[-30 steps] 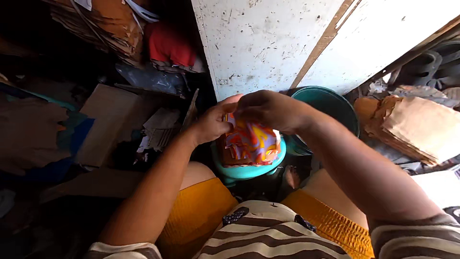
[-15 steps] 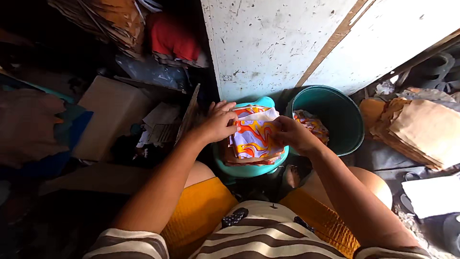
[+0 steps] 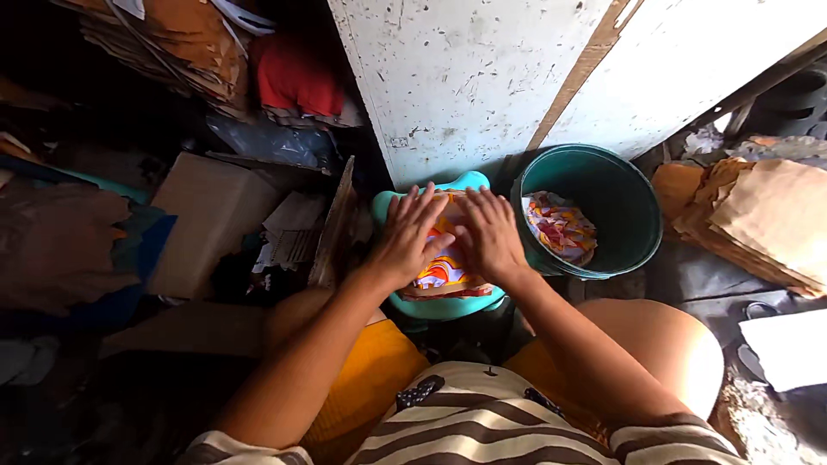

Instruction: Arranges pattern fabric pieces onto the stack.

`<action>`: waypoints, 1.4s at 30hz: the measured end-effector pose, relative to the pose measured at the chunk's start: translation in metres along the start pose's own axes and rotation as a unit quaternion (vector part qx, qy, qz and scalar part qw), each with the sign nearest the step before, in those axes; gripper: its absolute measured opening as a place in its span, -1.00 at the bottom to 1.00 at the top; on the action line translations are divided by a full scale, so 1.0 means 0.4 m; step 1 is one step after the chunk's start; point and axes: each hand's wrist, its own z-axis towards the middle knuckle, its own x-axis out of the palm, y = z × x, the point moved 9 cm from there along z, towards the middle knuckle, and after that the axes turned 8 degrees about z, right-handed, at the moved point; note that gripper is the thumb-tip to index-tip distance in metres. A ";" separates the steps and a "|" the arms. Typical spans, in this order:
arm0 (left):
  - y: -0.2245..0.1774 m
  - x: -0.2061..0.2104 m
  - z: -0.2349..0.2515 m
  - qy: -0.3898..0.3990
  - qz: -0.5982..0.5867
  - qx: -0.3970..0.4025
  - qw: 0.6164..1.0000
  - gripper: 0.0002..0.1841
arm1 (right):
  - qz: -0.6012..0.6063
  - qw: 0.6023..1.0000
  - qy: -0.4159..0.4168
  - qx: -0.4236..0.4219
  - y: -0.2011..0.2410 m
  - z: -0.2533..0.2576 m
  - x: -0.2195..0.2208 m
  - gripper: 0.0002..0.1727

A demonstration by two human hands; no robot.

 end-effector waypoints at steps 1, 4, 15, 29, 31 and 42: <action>0.001 0.036 -0.004 0.019 0.016 0.004 1.000 -0.20 | -0.014 1.000 0.021 -0.006 0.003 0.007 0.045 -0.37; 0.050 0.092 -0.013 0.040 0.011 -0.004 0.999 -0.13 | -0.042 0.997 0.061 0.009 0.012 0.036 0.110 -0.32; 0.032 0.080 -0.010 0.071 0.032 -0.010 0.997 -0.15 | 0.092 0.990 0.105 0.036 -0.071 0.055 -0.001 -0.40; -0.433 0.034 0.389 0.046 -0.120 0.151 0.980 -0.40 | -0.080 0.791 -0.208 0.570 -0.833 -0.440 -0.685 -0.20; -0.529 0.115 0.455 0.085 -0.160 0.173 0.968 -0.47 | -0.092 0.804 -0.191 0.555 -0.853 -0.451 -0.685 -0.40; -0.857 0.527 0.601 0.328 -0.505 -0.034 0.798 -0.40 | 0.020 0.837 -0.181 0.516 -0.865 -0.474 -0.737 -0.59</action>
